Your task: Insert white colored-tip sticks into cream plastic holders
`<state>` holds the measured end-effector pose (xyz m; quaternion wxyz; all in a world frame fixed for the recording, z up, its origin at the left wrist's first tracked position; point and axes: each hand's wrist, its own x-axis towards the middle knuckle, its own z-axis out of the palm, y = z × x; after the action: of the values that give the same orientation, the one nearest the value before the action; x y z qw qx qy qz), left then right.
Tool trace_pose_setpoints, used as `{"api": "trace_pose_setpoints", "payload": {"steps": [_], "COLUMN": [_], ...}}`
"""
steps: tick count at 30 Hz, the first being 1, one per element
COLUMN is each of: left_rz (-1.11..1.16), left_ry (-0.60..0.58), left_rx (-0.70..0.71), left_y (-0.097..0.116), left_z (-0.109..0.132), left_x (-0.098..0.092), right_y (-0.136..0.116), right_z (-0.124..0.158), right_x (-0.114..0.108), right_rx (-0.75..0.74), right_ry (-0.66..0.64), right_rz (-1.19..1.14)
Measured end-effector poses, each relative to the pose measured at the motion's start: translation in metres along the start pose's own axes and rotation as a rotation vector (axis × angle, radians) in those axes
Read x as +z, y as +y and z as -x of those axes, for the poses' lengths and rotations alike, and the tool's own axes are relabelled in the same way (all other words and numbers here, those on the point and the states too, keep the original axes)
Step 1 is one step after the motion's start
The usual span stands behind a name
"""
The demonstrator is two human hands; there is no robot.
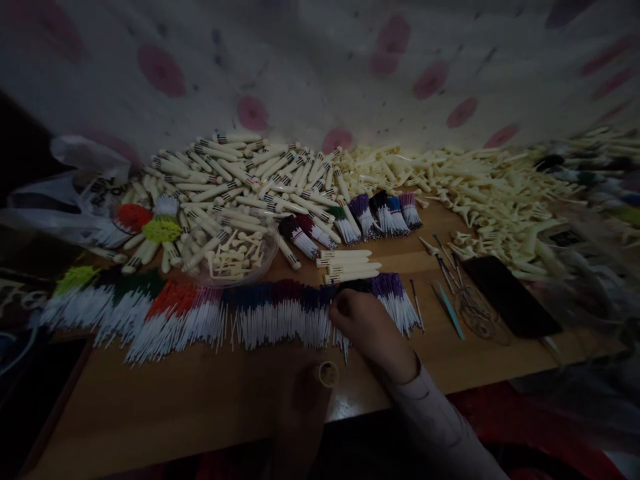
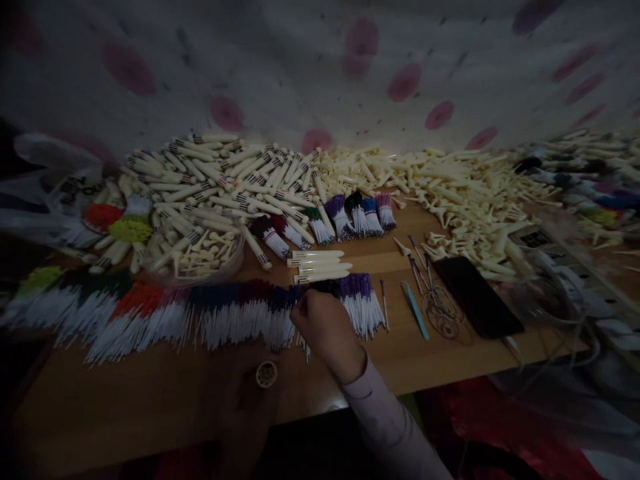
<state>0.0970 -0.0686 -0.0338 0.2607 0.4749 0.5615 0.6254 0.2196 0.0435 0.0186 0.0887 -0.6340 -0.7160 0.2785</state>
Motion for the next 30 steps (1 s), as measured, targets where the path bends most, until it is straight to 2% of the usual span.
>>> {"api": "trace_pose_setpoints", "payload": {"steps": [2,4,6,7,8,10,13,18,24,27,30], "left_rz": [0.004,-0.012,-0.023,-0.022,-0.013,0.008,0.005,-0.023,-0.019,0.026,0.015], "left_ry": [0.055,0.050,0.026,0.021,0.024,0.026,-0.005,0.000,-0.063,-0.022,0.001], "left_rx": [-0.070,-0.085,-0.037,-0.011,0.013,0.036,0.024,-0.015,0.017,-0.030,-0.008], "left_y": [0.003,0.005,0.004,0.003,0.001,-0.003,-0.003,0.003,0.003,0.004,0.003], "left_z": [0.001,0.001,0.001,0.000,0.000,-0.001,-0.001,0.001,0.000,0.002,0.003], "left_x": [0.003,0.004,0.003,0.002,0.001,-0.001,-0.003,-0.002,-0.003,-0.001,0.000], "right_y": [0.003,0.005,0.006,0.006,0.006,0.006,0.005,0.003,0.003,0.003,0.003], "right_z": [0.010,0.030,0.054,0.066,0.077,0.093,0.099,0.094,0.092,0.091,0.090], "right_x": [-0.004,-0.009,-0.014,-0.016,-0.019,-0.023,-0.026,-0.022,-0.018,-0.017,-0.016], "right_rx": [-0.039,-0.096,-0.253,-0.338,-0.392,-0.507,-0.610,-0.589,-0.581,-0.621,-0.638], "right_ry": [0.036,0.180,0.539,0.665,0.695,0.681,0.571,0.504,0.411,0.407,0.419], "right_rz": [-0.117,-0.260,-0.522,-0.574,-0.553,-0.467,-0.391,-0.220,-0.189,-0.187,-0.182]}}
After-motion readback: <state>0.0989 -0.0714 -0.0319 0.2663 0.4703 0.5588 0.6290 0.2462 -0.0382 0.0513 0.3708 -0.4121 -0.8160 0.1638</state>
